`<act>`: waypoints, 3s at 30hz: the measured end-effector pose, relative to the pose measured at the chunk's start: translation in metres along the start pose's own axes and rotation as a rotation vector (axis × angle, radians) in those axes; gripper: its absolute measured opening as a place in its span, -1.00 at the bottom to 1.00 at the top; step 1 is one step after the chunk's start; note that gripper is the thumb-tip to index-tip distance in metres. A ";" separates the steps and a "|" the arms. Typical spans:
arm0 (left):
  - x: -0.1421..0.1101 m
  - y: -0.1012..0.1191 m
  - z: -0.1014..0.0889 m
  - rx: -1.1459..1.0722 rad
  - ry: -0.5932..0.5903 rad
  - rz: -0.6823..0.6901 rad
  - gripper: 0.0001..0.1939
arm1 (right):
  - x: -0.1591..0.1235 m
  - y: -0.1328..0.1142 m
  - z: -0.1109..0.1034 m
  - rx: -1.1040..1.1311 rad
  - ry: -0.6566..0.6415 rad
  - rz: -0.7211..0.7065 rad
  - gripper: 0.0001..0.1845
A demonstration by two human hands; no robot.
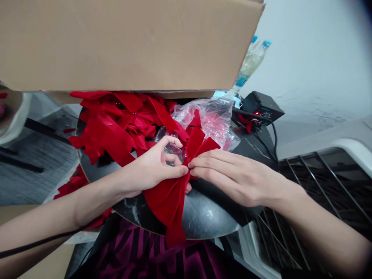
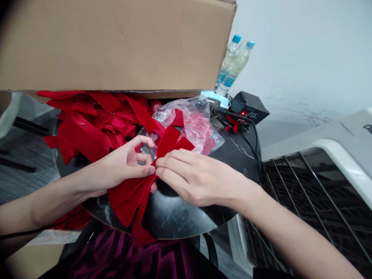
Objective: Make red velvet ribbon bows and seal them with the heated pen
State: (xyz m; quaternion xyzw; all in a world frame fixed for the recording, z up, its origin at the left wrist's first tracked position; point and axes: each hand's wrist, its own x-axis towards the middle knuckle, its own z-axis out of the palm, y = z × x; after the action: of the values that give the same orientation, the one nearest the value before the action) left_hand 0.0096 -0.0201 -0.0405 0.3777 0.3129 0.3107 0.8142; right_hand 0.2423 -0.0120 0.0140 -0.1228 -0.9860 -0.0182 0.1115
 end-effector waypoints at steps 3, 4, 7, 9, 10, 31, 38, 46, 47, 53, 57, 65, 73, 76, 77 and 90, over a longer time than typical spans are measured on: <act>0.000 0.002 -0.001 0.103 -0.010 0.036 -0.53 | -0.002 0.000 0.004 0.065 0.019 0.060 -0.72; 0.001 0.003 -0.001 0.144 -0.007 0.049 -0.55 | -0.002 0.001 0.005 0.089 0.026 0.081 -0.75; 0.000 0.006 0.000 0.256 -0.003 0.078 -0.57 | -0.002 0.000 0.009 0.120 0.019 0.129 -0.80; 0.000 0.008 -0.001 0.320 -0.010 0.097 -0.57 | -0.001 -0.001 0.010 0.093 0.011 0.148 -0.80; 0.000 0.009 -0.001 0.348 -0.013 0.099 -0.56 | 0.000 -0.001 0.011 0.081 0.015 0.152 -0.80; -0.004 0.014 -0.001 0.595 -0.010 0.176 -0.46 | 0.021 -0.005 0.003 0.568 -0.014 0.592 -0.84; -0.010 0.017 -0.001 0.525 -0.049 0.122 -0.50 | 0.017 -0.004 -0.003 0.561 -0.065 0.609 -0.76; 0.007 0.018 -0.007 0.623 -0.050 -0.025 -0.31 | 0.022 -0.003 0.004 0.535 -0.073 0.557 -0.78; 0.010 0.019 -0.009 0.638 -0.040 -0.055 -0.33 | 0.022 -0.006 0.002 0.488 -0.032 0.546 -0.77; 0.014 0.016 -0.013 0.462 0.246 0.088 -0.72 | 0.014 -0.049 0.001 0.103 0.302 0.814 -0.90; 0.013 0.011 -0.009 0.354 0.345 0.254 -0.76 | 0.021 -0.069 0.039 0.120 0.417 0.921 -0.87; 0.002 0.015 -0.001 0.519 0.495 0.368 -0.69 | 0.033 -0.062 0.055 0.412 0.589 1.041 -0.87; -0.005 0.020 0.000 0.511 0.474 0.347 -0.73 | 0.027 -0.062 0.048 0.650 0.579 1.081 -0.92; -0.004 0.020 -0.001 0.445 0.468 0.327 -0.72 | 0.029 -0.067 0.052 0.546 0.608 1.060 -0.94; -0.003 0.020 -0.002 0.408 0.470 0.303 -0.72 | 0.031 -0.069 0.055 0.472 0.628 1.039 -0.93; -0.003 0.018 0.005 0.425 0.518 0.438 -0.64 | 0.018 -0.094 0.060 1.060 0.461 1.188 -0.84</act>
State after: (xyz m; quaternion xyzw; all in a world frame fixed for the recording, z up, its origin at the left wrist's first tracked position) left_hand 0.0070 -0.0149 -0.0228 0.5046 0.4773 0.4902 0.5265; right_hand 0.1891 -0.0947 -0.0414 -0.5476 -0.5872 0.4862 0.3449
